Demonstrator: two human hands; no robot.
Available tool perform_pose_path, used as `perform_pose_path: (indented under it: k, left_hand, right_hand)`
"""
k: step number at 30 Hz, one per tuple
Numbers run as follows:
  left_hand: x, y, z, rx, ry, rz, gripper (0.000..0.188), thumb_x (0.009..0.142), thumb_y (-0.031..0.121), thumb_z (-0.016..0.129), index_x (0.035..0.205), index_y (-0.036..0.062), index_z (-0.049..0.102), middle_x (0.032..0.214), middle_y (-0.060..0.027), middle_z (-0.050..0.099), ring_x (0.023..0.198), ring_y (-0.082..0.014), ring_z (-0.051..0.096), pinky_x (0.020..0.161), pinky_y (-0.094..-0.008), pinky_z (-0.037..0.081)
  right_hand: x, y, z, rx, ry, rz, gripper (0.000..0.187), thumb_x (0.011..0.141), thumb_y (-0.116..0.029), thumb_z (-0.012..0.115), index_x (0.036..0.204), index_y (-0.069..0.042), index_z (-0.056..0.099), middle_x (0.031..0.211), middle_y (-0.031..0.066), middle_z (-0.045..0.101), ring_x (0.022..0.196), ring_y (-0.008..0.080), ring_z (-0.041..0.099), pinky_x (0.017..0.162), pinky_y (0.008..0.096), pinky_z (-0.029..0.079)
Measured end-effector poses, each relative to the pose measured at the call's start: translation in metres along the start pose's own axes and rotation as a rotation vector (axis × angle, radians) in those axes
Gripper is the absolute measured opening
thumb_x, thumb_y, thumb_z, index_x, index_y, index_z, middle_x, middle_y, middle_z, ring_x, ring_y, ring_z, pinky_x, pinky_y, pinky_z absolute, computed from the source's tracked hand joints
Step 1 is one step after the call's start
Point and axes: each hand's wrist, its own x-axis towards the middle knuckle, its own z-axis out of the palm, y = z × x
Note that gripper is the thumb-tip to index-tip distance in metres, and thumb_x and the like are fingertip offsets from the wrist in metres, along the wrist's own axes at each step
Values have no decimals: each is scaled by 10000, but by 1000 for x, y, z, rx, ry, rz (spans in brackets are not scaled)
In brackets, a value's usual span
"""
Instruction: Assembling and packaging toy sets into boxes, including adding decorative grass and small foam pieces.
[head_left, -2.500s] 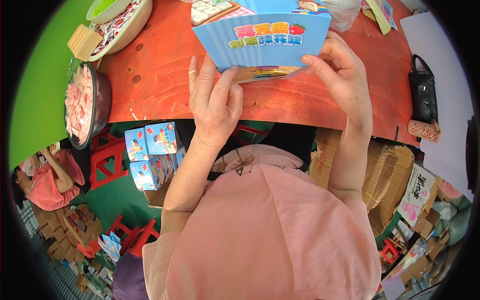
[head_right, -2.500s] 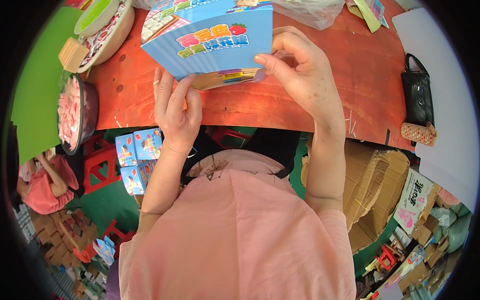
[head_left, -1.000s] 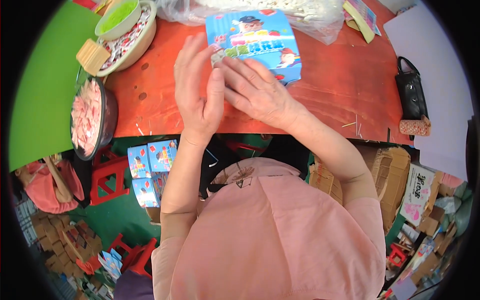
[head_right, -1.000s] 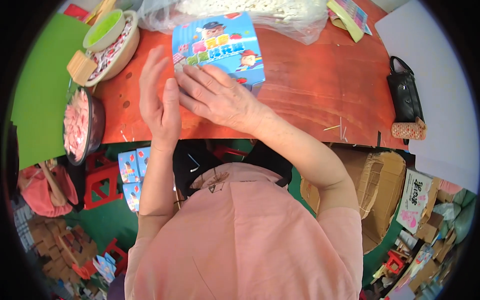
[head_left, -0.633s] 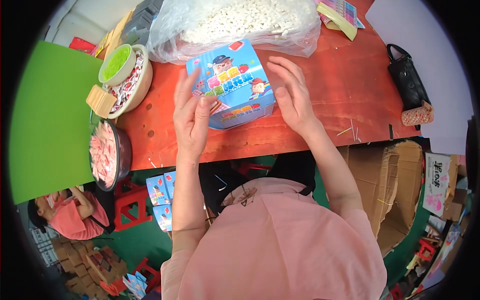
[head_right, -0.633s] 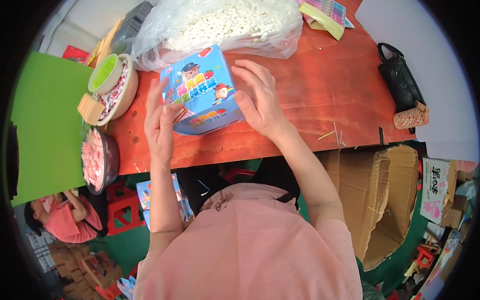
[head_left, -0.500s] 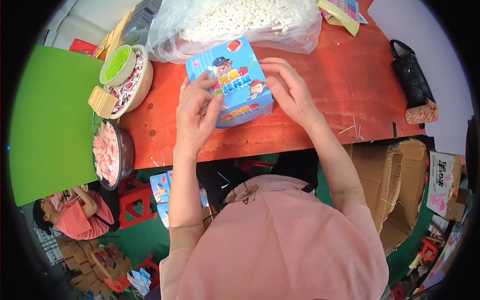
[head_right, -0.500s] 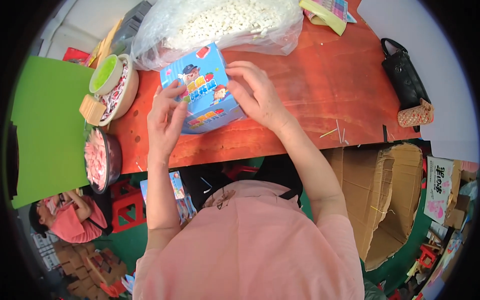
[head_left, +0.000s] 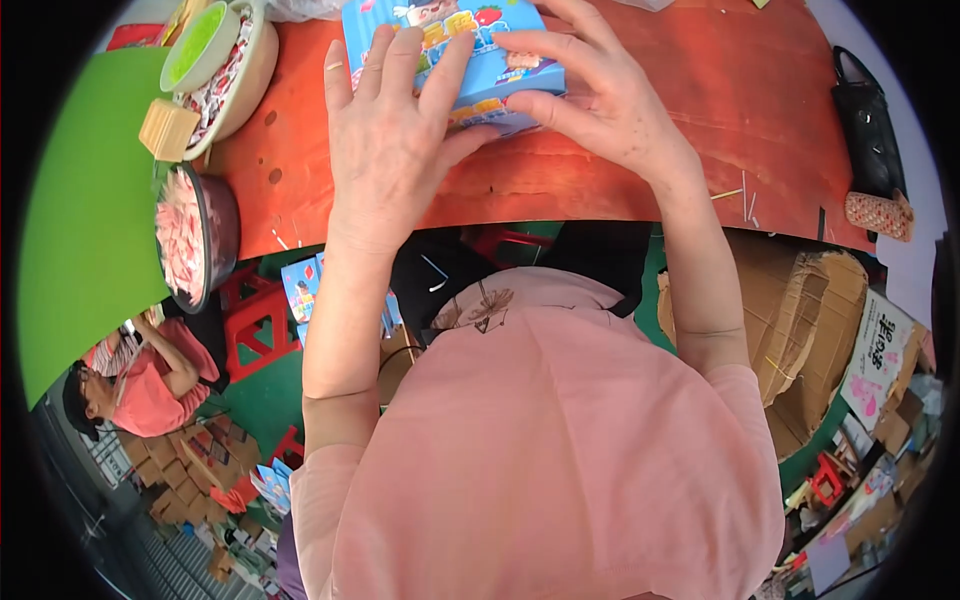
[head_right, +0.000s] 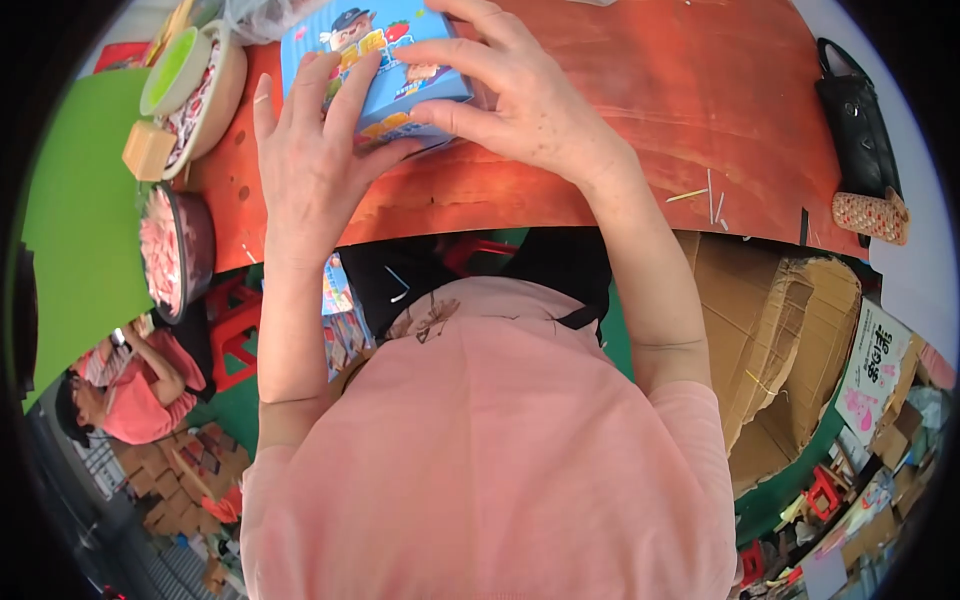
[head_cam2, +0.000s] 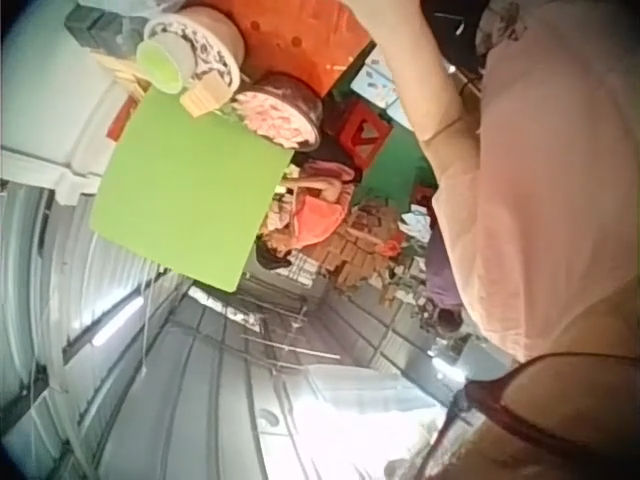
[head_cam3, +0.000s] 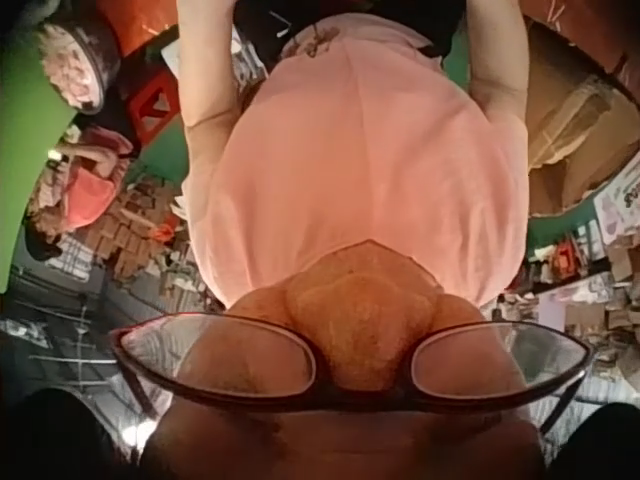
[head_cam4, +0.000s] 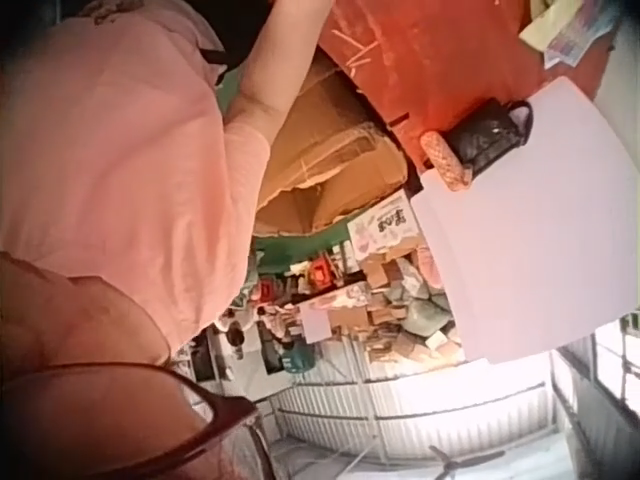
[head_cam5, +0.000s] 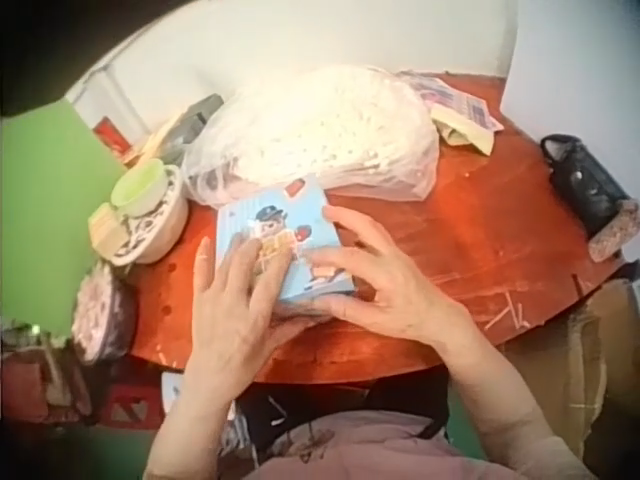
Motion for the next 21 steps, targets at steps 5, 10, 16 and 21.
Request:
perform_pose_path:
  k: [5, 10, 16, 21]
  left_hand:
    - [-5, 14, 6, 104, 14, -100, 785, 706, 402, 886, 1387, 169, 571, 1352, -83, 596, 1260, -304, 600, 1125, -616, 334]
    - [-8, 18, 8, 118, 30, -150, 771, 707, 376, 891, 1376, 157, 577, 1347, -96, 596, 1268, -324, 590, 1128, -613, 329]
    - [-17, 26, 23, 110, 47, -128, 771, 720, 350, 887, 1380, 111, 566, 1368, -158, 577, 1308, -389, 543, 1087, -578, 396]
    - [-22, 20, 23, -34, 11, -115, 778, 734, 239, 880, 1417, 76, 546, 1456, -202, 531, 1357, -434, 499, 1098, -551, 423]
  right_hand:
    - [-7, 5, 7, 101, 29, 11, 449, 858, -128, 797, 1278, -66, 650, 1531, 230, 402, 1368, 404, 474, 1076, 452, 453]
    - [-5, 2, 12, 122, 69, 14, 385, 897, -135, 765, 1255, -41, 660, 1511, 224, 434, 1350, 387, 489, 1063, 439, 465]
    - [-13, 13, 16, 2, 186, -145, 320, 911, -155, 730, 1191, 0, 712, 1405, 243, 560, 1301, 369, 554, 1042, 433, 484]
    - [-11, -31, 3, -144, -64, 447, 243, 998, -198, 659, 1211, -108, 734, 1454, 174, 526, 1290, 338, 542, 1051, 411, 472]
